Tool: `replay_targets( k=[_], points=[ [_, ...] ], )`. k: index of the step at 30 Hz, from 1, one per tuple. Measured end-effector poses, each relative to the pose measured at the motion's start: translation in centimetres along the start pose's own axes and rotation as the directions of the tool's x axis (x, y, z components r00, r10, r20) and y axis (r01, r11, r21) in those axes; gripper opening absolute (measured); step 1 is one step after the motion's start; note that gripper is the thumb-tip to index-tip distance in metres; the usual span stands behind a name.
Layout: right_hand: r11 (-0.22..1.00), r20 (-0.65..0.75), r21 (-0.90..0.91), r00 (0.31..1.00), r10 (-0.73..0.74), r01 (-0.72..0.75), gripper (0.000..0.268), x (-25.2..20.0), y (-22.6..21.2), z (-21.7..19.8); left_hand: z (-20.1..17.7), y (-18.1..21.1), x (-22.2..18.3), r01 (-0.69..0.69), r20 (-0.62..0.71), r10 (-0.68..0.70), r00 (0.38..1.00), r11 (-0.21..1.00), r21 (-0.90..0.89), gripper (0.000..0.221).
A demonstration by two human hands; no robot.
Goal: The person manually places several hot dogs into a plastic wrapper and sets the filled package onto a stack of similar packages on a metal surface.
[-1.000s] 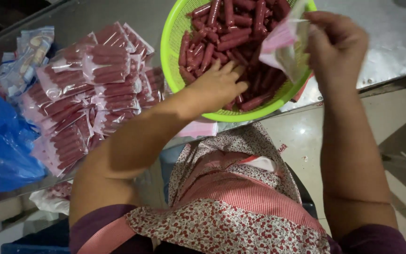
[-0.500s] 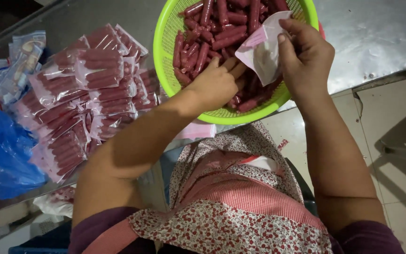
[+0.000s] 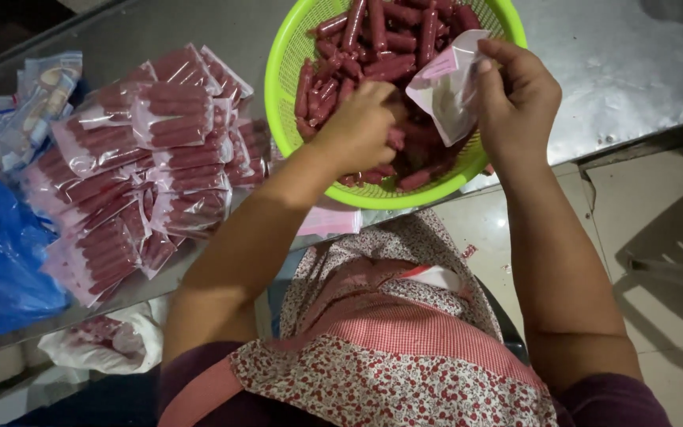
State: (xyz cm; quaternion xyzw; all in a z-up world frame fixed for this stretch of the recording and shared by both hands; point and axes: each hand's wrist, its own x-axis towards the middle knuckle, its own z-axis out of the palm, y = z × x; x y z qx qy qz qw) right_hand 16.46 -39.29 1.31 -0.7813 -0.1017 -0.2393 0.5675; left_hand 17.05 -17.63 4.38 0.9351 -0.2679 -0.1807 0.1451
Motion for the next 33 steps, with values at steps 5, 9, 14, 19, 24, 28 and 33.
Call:
replay_targets(
  k=[5,9,14,19,24,28,33],
  points=[
    [0.999,0.046,0.013,0.998,-0.036,0.036,0.021,0.5,-0.1,0.0,0.4,-2.5,-2.0,-0.007,-0.273,-0.188,0.943,0.812,-0.584,0.054],
    [0.996,0.088,-0.079,0.995,-0.038,0.045,0.019,1.3,0.0,0.7,0.9,-4.2,-2.5,0.060,-0.258,-0.530,0.808,0.509,-0.859,0.023],
    [0.917,0.213,-0.301,0.956,-0.204,0.263,0.021,2.4,1.1,2.4,0.7,-4.3,-3.3,-0.353,-0.347,-0.453,0.821,0.073,-0.933,0.021],
    [0.864,0.319,-0.391,0.927,-0.196,0.317,0.024,3.1,0.1,4.1,-1.0,-3.0,-5.0,-0.273,-0.192,-0.376,0.907,-0.176,-0.946,0.030],
    [0.863,0.367,-0.368,0.907,-0.208,0.347,0.025,3.1,-1.4,5.1,-2.6,0.0,-6.3,0.153,0.178,-0.255,0.950,-0.113,-0.982,0.038],
    [0.879,0.401,-0.249,0.870,-0.288,0.406,0.023,2.9,-2.5,4.8,-1.3,-0.5,-5.1,0.256,0.270,-0.155,0.950,-0.106,-0.961,0.035],
    [0.920,0.447,-0.192,0.865,-0.228,0.342,0.020,2.6,-3.4,4.0,-2.2,-1.2,-4.7,0.277,0.324,-0.098,0.941,-0.332,-0.902,0.041]
  ],
)
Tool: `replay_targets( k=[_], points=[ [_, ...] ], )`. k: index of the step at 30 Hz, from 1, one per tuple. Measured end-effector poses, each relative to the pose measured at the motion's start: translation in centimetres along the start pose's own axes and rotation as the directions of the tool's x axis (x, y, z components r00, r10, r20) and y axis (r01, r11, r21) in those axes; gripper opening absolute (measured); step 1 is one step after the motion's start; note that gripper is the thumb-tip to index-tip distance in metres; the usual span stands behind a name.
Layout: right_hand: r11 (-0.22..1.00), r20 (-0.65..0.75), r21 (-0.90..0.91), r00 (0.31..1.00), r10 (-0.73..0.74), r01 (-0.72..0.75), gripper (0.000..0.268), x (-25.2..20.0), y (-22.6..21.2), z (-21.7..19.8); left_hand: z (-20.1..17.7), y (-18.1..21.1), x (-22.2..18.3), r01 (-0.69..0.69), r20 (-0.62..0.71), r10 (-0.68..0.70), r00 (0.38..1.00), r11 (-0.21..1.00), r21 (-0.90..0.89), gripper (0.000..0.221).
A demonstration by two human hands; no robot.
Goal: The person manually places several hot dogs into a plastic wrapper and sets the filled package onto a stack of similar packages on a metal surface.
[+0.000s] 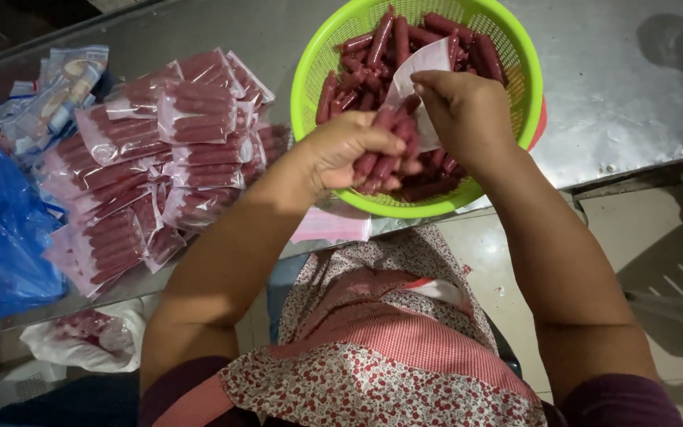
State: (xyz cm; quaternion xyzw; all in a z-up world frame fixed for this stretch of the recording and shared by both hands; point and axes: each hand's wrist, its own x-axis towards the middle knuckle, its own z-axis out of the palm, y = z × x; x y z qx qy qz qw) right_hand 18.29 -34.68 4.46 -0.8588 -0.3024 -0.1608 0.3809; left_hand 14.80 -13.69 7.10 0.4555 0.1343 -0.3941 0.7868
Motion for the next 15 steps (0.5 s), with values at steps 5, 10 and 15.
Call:
replay_targets(
  k=[5,10,15],
  points=[
    [0.992,-0.004,0.108,0.997,0.071,-0.070,0.016,-0.2,-0.5,0.1,0.4,0.8,0.1,-0.133,0.054,0.135,0.989,0.990,-0.036,0.067],
    [0.983,-0.052,0.152,0.992,0.115,-0.106,0.013,-0.4,0.8,0.9,2.6,1.5,0.0,-0.221,-0.143,0.330,0.933,0.840,0.495,0.061],
    [0.976,-0.110,0.102,0.973,0.202,-0.191,0.010,-0.5,2.3,0.7,1.0,1.2,2.3,-0.274,-0.155,0.812,0.563,0.360,0.892,0.033]
  ],
)
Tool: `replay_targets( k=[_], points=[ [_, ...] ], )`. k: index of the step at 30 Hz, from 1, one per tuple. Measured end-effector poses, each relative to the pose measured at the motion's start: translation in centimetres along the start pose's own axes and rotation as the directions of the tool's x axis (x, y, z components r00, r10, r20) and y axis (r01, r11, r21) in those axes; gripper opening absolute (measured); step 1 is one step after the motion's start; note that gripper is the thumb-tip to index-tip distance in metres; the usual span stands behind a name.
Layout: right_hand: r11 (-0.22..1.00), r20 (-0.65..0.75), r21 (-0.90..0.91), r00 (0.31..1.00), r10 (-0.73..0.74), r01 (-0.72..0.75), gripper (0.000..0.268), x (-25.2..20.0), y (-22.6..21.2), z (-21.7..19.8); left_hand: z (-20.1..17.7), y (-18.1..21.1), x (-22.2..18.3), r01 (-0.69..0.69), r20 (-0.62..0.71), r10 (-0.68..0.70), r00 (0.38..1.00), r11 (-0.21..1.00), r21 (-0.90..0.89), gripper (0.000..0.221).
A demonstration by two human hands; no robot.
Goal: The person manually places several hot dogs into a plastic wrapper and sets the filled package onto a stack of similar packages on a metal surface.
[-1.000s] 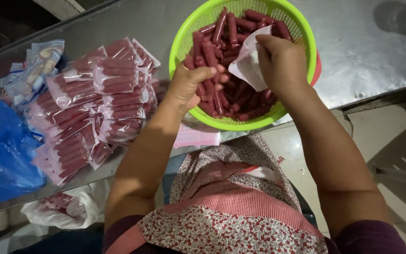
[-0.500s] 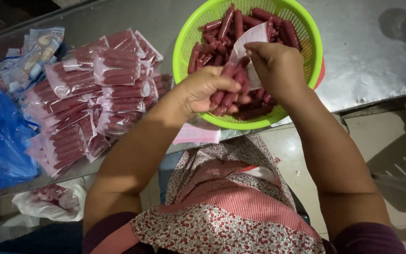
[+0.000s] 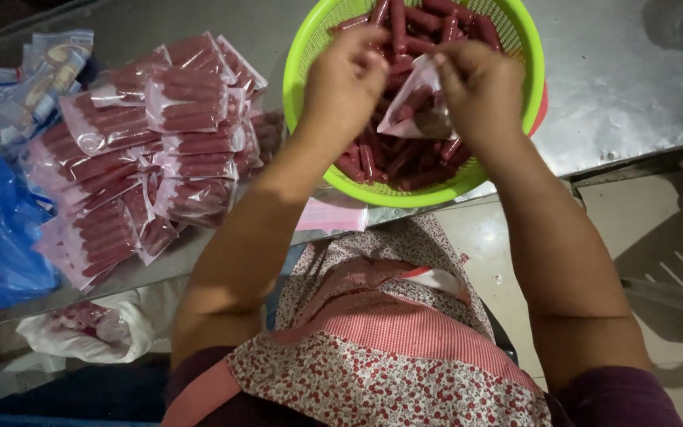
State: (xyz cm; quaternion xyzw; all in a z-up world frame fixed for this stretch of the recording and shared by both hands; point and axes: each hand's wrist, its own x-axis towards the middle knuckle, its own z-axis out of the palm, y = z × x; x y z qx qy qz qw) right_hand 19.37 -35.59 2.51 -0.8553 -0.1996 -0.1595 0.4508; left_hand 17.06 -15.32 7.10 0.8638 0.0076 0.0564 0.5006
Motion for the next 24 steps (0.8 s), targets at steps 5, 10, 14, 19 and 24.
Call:
replay_targets(
  k=[5,10,14,19,24],
  points=[
    [0.996,-0.098,0.074,0.994,-0.042,0.049,0.009,0.2,0.7,-3.2,2.5,-4.5,0.5,0.068,-0.016,-0.069,0.998,0.997,-0.048,0.025],
    [0.972,-0.142,-0.114,0.965,-0.221,0.206,0.009,0.0,2.0,-5.5,6.3,-4.1,-0.2,0.012,0.397,-0.169,0.902,0.930,0.368,0.032],
    [0.975,-0.133,-0.130,0.971,-0.199,0.182,0.012,-0.4,1.8,-6.0,8.9,-6.3,0.7,-0.152,0.428,-0.056,0.902,0.887,0.436,0.037],
    [0.993,-0.108,-0.053,0.988,-0.114,0.109,0.010,-0.5,2.0,-5.3,6.8,-4.2,0.1,-0.103,0.462,-0.131,0.877,0.888,0.447,0.045],
    [0.992,-0.108,-0.093,0.989,-0.096,0.086,0.011,-0.6,2.4,-5.1,0.0,2.6,-2.4,0.345,0.343,-0.375,0.861,0.927,0.146,0.038]
  ],
)
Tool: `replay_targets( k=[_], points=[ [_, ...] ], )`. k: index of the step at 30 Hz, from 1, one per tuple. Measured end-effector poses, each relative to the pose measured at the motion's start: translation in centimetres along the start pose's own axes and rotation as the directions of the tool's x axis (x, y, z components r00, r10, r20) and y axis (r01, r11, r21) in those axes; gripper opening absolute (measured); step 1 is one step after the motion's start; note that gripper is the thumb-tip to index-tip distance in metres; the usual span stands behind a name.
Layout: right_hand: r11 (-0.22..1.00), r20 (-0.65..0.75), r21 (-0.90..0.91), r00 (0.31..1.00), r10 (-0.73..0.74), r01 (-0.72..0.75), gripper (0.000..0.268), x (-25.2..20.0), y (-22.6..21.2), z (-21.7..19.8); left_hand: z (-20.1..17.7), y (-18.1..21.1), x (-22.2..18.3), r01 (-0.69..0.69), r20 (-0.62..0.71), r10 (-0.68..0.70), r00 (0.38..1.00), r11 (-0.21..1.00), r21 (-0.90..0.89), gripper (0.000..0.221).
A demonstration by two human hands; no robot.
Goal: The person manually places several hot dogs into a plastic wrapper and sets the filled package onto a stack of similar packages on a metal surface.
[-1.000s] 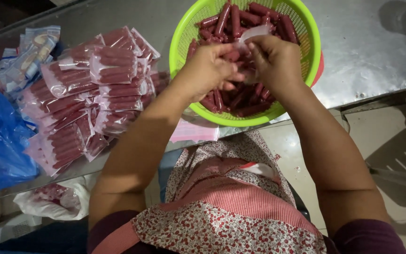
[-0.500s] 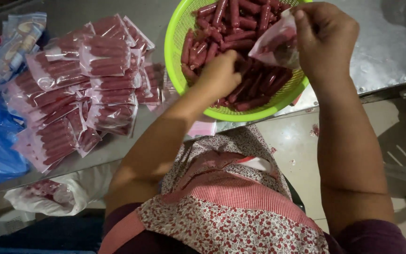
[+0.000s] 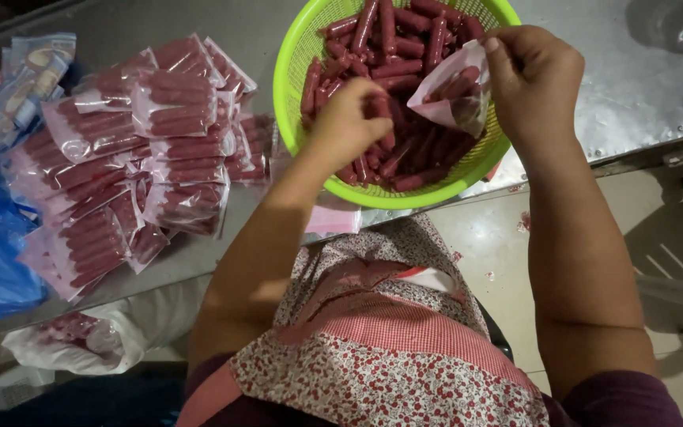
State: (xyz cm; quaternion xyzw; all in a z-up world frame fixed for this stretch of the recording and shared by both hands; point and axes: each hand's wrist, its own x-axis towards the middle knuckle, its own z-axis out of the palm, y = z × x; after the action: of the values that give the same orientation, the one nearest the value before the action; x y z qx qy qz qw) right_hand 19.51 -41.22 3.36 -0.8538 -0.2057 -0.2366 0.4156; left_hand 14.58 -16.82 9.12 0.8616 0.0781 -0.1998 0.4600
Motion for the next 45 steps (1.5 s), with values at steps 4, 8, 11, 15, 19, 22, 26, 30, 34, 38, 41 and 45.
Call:
replay_targets(
  k=[4,8,11,15,19,22,26,30,34,38,41,45],
  points=[
    [0.999,0.012,-0.033,1.000,-0.021,0.022,0.009,0.2,-0.2,1.0,-1.7,-3.5,-0.4,-0.149,-0.156,0.117,0.981,0.966,-0.212,0.032],
    [0.997,0.083,0.016,0.993,0.080,-0.082,0.008,0.6,-3.3,2.0,-1.7,-4.1,-1.1,-0.507,-0.306,0.411,0.859,0.768,-0.390,0.024],
    [0.987,0.150,0.077,0.980,0.130,-0.142,0.009,0.6,-4.5,2.8,-1.1,-2.5,-2.6,-0.526,-0.320,0.434,0.842,0.792,-0.310,0.024],
    [0.999,0.135,-0.001,0.990,-0.051,0.051,0.006,0.2,-4.1,4.0,1.4,-3.7,-0.7,-0.722,-0.292,0.692,0.661,0.692,0.004,0.028],
    [0.990,0.185,0.137,0.983,-0.016,-0.009,0.011,0.4,-8.2,3.8,2.2,-4.2,0.3,-0.543,-0.293,0.819,0.493,0.553,0.632,0.031],
    [0.937,0.285,0.253,0.944,0.167,-0.242,0.011,-0.3,-9.5,3.9,2.1,-4.4,-0.2,-0.491,-0.154,0.537,0.829,0.832,0.258,0.059],
    [0.851,0.282,0.417,0.936,0.212,-0.318,0.016,-1.0,-9.0,3.2,1.4,-5.6,0.9,-0.644,-0.211,0.647,0.733,0.759,0.090,0.027],
    [0.747,0.262,0.557,0.930,0.257,-0.363,0.036,-0.1,-6.6,1.6,-3.0,-2.0,-2.9,-0.390,-0.043,0.396,0.917,0.868,-0.307,0.042],
    [0.578,0.564,0.043,0.497,0.659,-0.815,0.041,1.4,-11.6,1.6,-5.2,1.0,-4.4,-0.602,-0.016,0.616,0.788,0.764,-0.232,0.040],
    [-0.152,0.641,0.766,0.759,0.113,-0.625,0.064,-2.8,-7.0,5.6,-6.5,3.2,-4.7,-0.590,0.150,0.602,0.784,0.798,-0.120,0.050],
    [-0.206,0.533,0.839,0.838,0.121,-0.504,0.054,-3.2,-7.5,6.5,-7.7,3.6,-5.1,-0.652,0.232,0.629,0.742,0.758,0.028,0.057],
    [-0.049,0.529,0.847,0.829,0.182,-0.529,0.038,-2.5,-9.1,5.1,-8.8,2.4,-5.1,-0.617,0.240,0.622,0.745,0.780,-0.105,0.050]
  ],
)
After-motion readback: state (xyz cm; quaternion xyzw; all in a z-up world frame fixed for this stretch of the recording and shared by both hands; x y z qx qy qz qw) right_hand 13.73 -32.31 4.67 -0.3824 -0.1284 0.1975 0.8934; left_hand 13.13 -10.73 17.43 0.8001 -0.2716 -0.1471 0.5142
